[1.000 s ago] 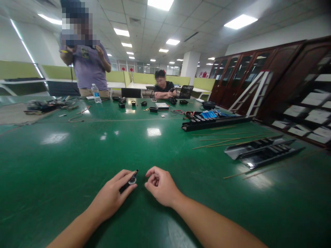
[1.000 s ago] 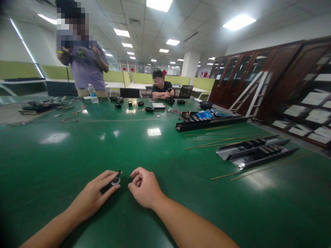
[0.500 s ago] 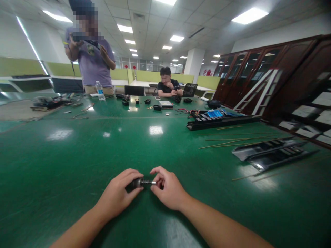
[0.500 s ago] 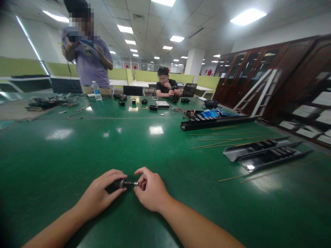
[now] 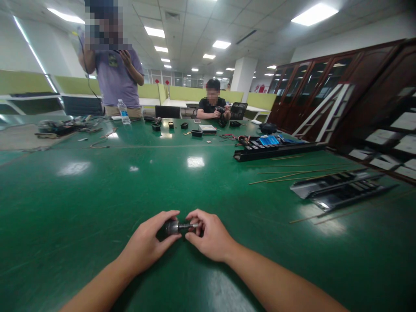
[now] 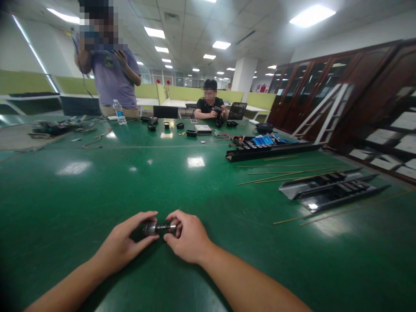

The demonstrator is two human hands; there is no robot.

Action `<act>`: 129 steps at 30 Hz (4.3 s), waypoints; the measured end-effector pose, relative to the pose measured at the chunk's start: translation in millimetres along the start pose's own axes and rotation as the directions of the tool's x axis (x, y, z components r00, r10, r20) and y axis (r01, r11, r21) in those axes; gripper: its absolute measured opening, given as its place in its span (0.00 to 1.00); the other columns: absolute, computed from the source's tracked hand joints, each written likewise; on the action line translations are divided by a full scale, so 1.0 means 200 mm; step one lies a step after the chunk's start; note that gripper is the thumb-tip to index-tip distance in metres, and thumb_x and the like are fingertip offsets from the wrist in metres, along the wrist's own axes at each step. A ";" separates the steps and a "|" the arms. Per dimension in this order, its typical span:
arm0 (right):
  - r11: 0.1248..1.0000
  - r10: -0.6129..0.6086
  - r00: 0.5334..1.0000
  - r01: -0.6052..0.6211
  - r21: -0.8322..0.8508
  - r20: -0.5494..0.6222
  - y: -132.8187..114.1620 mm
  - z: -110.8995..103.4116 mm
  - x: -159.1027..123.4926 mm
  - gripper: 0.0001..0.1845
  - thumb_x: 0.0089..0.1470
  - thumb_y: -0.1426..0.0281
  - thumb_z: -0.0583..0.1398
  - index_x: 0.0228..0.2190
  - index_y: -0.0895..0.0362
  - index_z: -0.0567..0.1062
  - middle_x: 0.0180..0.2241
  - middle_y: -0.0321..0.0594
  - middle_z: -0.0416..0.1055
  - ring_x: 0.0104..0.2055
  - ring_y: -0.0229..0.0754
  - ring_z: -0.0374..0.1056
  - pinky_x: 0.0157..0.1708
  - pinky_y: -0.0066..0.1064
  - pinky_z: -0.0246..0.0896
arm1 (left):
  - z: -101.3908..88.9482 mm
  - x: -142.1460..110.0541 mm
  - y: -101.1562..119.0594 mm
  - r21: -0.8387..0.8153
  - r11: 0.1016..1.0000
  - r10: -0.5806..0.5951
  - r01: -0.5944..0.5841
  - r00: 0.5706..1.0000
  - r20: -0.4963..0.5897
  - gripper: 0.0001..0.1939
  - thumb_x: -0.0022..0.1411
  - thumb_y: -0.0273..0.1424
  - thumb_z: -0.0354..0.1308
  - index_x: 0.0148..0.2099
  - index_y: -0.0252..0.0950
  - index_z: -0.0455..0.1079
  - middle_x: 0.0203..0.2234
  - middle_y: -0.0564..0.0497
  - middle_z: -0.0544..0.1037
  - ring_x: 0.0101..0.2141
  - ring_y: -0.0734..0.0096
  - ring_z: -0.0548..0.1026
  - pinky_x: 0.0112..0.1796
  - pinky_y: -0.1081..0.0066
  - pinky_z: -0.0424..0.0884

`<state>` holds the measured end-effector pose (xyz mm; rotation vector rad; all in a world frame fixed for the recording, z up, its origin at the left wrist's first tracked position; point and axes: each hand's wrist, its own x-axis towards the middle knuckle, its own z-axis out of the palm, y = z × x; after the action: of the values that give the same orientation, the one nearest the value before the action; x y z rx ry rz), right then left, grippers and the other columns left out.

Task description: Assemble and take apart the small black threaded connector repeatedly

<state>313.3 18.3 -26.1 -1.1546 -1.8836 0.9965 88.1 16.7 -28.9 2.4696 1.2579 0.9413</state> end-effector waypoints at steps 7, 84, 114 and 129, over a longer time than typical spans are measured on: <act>1.000 -0.026 1.000 0.027 -0.002 0.007 0.00 0.00 -0.01 0.16 0.47 0.73 0.64 0.41 0.53 0.75 0.33 0.35 0.74 0.28 0.36 0.67 0.29 0.26 0.61 | -0.01 0.01 0.01 -0.020 0.999 0.035 -0.034 0.999 0.017 0.20 0.61 0.34 0.62 0.54 0.44 0.65 0.45 0.51 0.77 0.45 0.67 0.77 0.47 0.69 0.73; 0.974 -0.164 0.986 0.167 -0.155 0.029 -0.02 -0.01 0.00 0.05 0.50 0.70 0.64 0.32 0.56 0.79 0.30 0.36 0.77 0.31 0.38 0.71 0.33 0.28 0.60 | -0.02 0.04 0.07 -0.118 0.992 0.061 -0.043 0.987 0.146 0.11 0.63 0.32 0.60 0.48 0.39 0.70 0.40 0.48 0.78 0.41 0.67 0.76 0.44 0.69 0.73; 0.976 -0.155 0.988 0.157 -0.149 0.023 -0.01 -0.01 0.00 0.05 0.50 0.69 0.65 0.31 0.56 0.80 0.27 0.36 0.76 0.29 0.37 0.69 0.30 0.27 0.59 | -0.02 0.03 0.06 -0.155 0.988 0.017 0.002 0.993 0.118 0.11 0.62 0.30 0.61 0.47 0.41 0.70 0.39 0.51 0.77 0.40 0.69 0.75 0.43 0.71 0.71; 0.981 -0.148 0.989 0.143 -0.128 -0.030 -0.01 -0.01 0.00 0.06 0.48 0.68 0.67 0.29 0.57 0.79 0.26 0.35 0.74 0.27 0.36 0.67 0.29 0.27 0.57 | -0.03 0.03 0.06 -0.154 0.988 0.030 -0.016 0.996 0.088 0.10 0.62 0.29 0.61 0.47 0.41 0.69 0.39 0.52 0.76 0.40 0.70 0.75 0.43 0.71 0.70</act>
<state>314.1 17.7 -23.0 -1.0822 -1.9914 0.7792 95.7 13.9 -16.4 2.3835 1.0887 0.8858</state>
